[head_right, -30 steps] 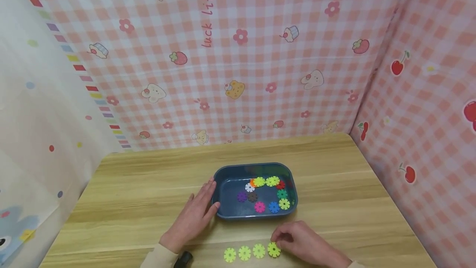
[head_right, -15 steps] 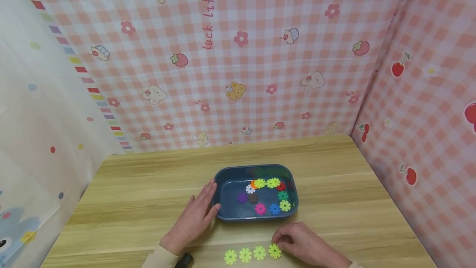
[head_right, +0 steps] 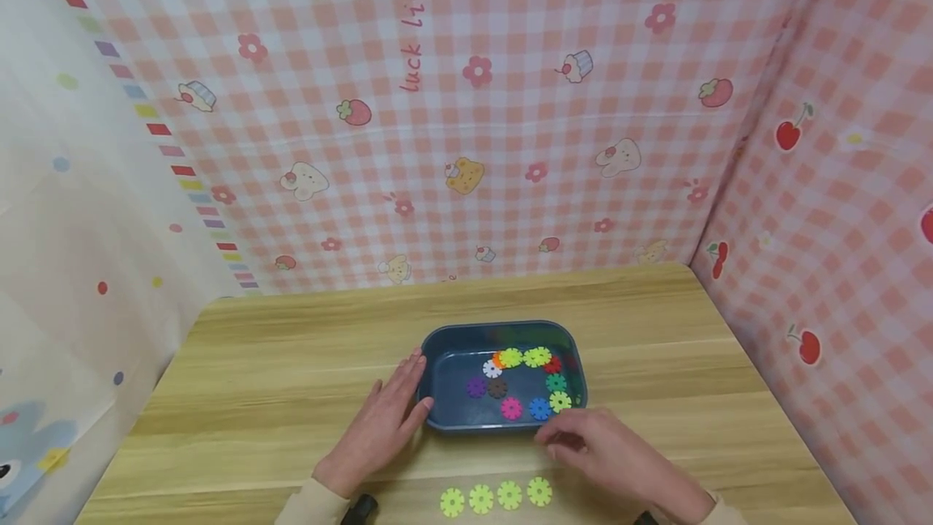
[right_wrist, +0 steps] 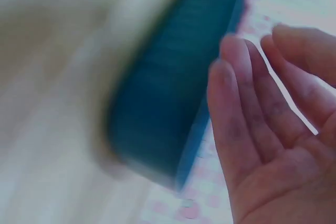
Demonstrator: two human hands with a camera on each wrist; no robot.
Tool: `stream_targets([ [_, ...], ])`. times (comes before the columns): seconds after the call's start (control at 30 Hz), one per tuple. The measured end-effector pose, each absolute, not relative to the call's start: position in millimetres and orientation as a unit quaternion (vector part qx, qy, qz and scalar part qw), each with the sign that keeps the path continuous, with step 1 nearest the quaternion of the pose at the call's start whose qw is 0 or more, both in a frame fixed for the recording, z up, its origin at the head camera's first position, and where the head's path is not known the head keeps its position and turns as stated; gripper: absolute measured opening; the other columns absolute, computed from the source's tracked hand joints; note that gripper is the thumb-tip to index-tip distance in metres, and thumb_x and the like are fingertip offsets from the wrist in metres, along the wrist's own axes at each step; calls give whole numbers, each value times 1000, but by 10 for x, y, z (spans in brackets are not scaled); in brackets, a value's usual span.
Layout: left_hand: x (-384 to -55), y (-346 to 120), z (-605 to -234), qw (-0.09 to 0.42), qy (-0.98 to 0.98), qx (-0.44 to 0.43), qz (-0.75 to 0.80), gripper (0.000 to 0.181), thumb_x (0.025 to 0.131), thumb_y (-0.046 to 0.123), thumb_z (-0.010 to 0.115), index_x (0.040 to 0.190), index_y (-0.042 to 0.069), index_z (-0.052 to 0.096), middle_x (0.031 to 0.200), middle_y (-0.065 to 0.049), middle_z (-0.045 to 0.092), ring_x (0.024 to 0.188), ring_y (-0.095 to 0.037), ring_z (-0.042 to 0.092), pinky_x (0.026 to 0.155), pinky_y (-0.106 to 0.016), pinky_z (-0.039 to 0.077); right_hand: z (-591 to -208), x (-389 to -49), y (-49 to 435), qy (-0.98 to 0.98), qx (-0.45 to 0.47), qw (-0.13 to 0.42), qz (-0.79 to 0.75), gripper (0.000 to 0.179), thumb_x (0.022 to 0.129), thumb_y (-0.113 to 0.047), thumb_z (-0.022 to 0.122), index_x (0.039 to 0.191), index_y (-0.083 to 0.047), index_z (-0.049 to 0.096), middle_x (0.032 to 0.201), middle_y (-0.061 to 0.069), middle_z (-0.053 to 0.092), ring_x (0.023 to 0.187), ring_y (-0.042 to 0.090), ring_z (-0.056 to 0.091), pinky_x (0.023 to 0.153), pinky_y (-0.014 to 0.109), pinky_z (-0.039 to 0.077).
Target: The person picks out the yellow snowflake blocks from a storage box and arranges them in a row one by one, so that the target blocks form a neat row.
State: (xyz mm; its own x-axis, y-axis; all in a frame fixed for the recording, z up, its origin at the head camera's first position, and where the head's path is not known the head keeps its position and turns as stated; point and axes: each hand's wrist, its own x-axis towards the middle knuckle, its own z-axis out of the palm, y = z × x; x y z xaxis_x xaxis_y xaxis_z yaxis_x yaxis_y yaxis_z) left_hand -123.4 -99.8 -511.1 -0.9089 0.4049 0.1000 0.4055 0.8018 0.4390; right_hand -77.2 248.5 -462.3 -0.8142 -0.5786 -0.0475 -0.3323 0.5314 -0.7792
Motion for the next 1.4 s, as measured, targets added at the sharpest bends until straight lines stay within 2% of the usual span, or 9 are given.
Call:
stream_targets([
  [0.13,-1239,-983,-5105,-4,-949,-213,-232,65,110,40,49,161,4,34,171,-10,24,153,-36,30,115,-71,28,-4419,-964,2439,877,-279,65,-385,12,100,-14,70,110,-17,75,105,-9,71,90,4,62,77,28,58],
  [0.27,-1234,-982,-5130,-3,-949,-210,-233,65,109,40,49,161,4,35,170,-10,25,153,-36,30,115,-72,28,-4417,-1206,2350,898,-273,41,-343,17,101,-17,69,117,-17,74,115,-5,72,102,15,67,85,38,59],
  [0.37,-1225,-986,-5146,0,-949,-210,-235,64,109,39,49,161,4,35,170,-10,25,153,-37,31,114,-72,28,-4504,-1358,2266,906,-274,56,-318,25,101,-19,68,125,-11,71,123,4,72,104,23,68,86,44,59],
  [0.53,-1215,-986,-5152,2,-947,-213,-240,64,110,39,49,161,4,34,170,-10,25,153,-37,30,114,-72,28,-4691,-1547,2142,908,-263,117,-306,41,101,-18,68,138,-1,62,129,14,69,79,21,63,82,42,54],
  [0.6,-1214,-986,-5149,4,-947,-214,-240,64,110,39,49,161,3,35,170,-11,25,153,-37,31,114,-72,29,-4748,-1598,2097,910,-257,133,-297,46,100,-17,69,142,0,58,132,16,67,84,22,65,88,45,53],
  [0.77,-1226,-987,-5140,9,-947,-214,-240,63,110,38,48,161,2,35,170,-12,26,153,-37,30,114,-71,29,-4828,-1666,1995,918,-246,149,-274,55,97,-15,72,145,5,52,141,21,60,129,36,59,108,57,46],
  [1.0,-1227,-997,-5122,4,-948,-210,-237,64,110,40,47,161,4,34,170,-10,24,153,-36,29,115,-71,28,-4874,-1639,1915,910,-258,177,-273,55,99,-15,70,147,3,51,149,23,54,143,42,45,115,58,38],
  [1.17,-1213,-994,-5114,-8,-950,-203,-238,65,110,42,46,162,6,33,171,-8,23,154,-34,28,116,-70,28,-4878,-1601,1921,891,-291,184,-297,41,101,-16,68,139,-3,61,141,16,62,139,38,51,111,57,42],
  [1.4,-1229,-1000,-5110,-10,-951,-202,-235,65,110,43,46,163,6,32,171,-8,22,154,-34,28,116,-70,28,-4907,-1637,1876,892,-263,127,-345,37,97,-11,73,133,-3,67,131,10,69,124,30,62,105,54,49],
])
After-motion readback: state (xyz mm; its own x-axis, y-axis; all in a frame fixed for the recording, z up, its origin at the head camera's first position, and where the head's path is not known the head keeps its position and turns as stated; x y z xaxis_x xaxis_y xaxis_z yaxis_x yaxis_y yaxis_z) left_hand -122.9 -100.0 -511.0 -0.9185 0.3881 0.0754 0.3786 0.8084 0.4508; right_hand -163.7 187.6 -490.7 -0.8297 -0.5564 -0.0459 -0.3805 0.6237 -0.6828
